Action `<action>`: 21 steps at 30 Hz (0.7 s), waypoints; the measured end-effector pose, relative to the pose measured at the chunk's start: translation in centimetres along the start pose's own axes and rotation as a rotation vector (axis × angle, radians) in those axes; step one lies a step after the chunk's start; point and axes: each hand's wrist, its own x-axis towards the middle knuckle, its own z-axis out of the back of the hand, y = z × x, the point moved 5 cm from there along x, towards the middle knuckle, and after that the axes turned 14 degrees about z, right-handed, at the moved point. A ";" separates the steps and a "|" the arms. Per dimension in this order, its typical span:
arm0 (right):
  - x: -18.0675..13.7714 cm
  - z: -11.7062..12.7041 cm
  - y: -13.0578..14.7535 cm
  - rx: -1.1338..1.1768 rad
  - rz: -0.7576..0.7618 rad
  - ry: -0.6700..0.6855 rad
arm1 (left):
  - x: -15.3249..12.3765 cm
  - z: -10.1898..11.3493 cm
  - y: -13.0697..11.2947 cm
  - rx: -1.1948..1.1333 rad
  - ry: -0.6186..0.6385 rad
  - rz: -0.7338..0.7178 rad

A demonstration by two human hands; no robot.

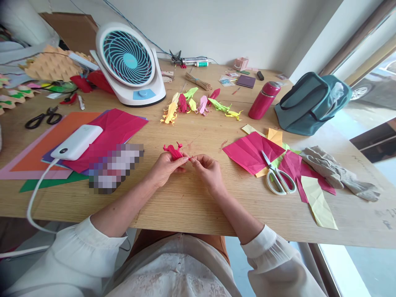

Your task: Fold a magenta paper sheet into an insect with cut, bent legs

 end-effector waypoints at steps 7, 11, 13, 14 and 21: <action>0.1 0.1 -0.1 0.078 -0.038 -0.022 | 0.0 -0.1 0.1 0.048 0.021 -0.007; 0.0 0.0 -0.3 0.080 -0.040 -0.011 | 0.1 0.0 0.1 0.047 0.000 -0.024; 0.0 0.0 -0.4 0.075 -0.042 -0.007 | 0.2 0.1 0.2 0.038 -0.017 -0.034; 0.0 -0.1 -0.4 0.075 -0.043 -0.006 | 0.2 0.1 0.2 0.036 -0.023 -0.038; 0.0 -0.3 -0.3 0.045 -0.008 -0.001 | 0.2 0.2 0.1 0.043 -0.045 -0.051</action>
